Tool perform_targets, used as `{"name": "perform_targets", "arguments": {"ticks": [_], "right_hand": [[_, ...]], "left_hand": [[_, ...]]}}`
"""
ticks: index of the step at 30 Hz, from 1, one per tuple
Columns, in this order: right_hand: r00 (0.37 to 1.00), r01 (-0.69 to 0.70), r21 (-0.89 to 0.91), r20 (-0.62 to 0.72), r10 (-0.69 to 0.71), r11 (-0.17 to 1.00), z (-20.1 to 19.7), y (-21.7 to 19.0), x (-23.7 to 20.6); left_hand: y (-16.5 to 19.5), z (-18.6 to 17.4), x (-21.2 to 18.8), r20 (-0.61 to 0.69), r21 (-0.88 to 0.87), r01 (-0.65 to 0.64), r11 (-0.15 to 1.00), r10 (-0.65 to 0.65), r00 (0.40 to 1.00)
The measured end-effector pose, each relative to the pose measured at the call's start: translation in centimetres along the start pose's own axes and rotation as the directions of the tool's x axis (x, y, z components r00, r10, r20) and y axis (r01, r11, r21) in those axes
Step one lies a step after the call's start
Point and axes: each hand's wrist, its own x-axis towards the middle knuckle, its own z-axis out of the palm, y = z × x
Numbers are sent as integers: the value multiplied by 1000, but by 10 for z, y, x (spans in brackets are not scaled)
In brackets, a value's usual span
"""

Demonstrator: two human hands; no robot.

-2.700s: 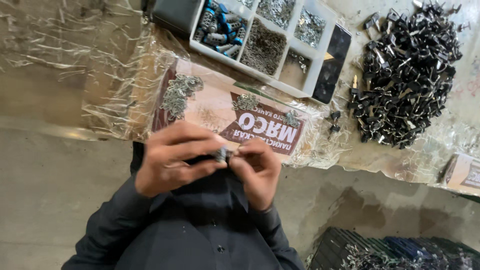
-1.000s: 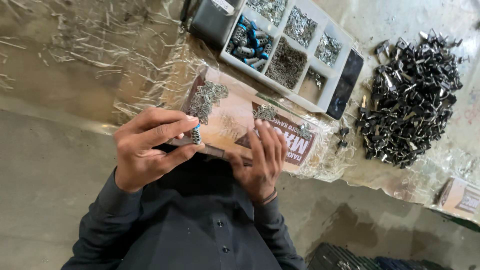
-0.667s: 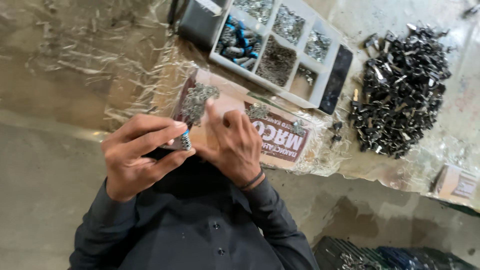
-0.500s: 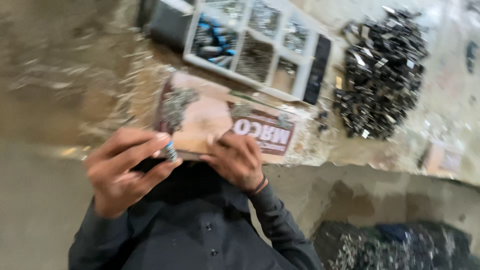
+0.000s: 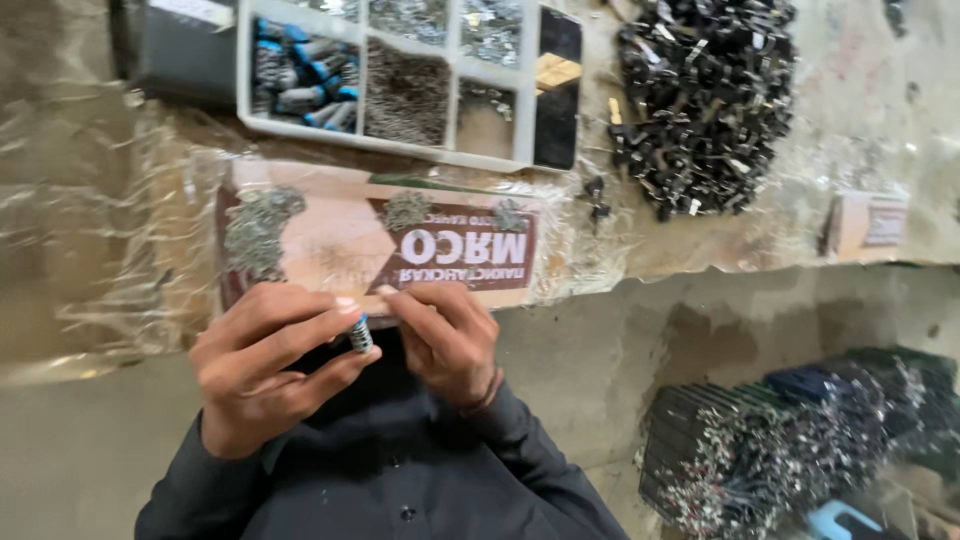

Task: The person sits at a workbench assembling small metal components by hand, fitting pieces of each component together and placing finished ones into a compartmented plastic tray. Piles of unassembled black and blue metal parts surround the tray on the table.

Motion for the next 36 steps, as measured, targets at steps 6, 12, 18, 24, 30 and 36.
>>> {"name": "perform_targets", "arguments": {"ticks": [6, 12, 18, 24, 30, 36], "right_hand": [[968, -242, 445, 45, 248, 862, -10, -4, -9], [975, -186, 590, 15, 220, 786, -12, -6, -17], [973, -208, 568, 39, 226, 796, -14, -9, -11], [977, -195, 544, 37, 209, 816, -12, -8, -11], [974, -209, 502, 29, 225, 840, -11, -9, -12], [941, -333, 592, 153, 303, 734, -11, -1, -11]], "left_hand": [[0, 4, -1, -21, 1, 13, 1000, -13, 1000], [1, 13, -2, -4, 9, -17, 1000, 17, 1000], [4, 18, -3, 7, -2, -24, 1000, 24, 1000], [3, 19, -4, 33, -4, -17, 1000, 17, 999], [3, 17, -3, 41, -2, -23, 1000, 23, 999], [2, 18, -3, 63, 90, -27, 996, 21, 998]]}}
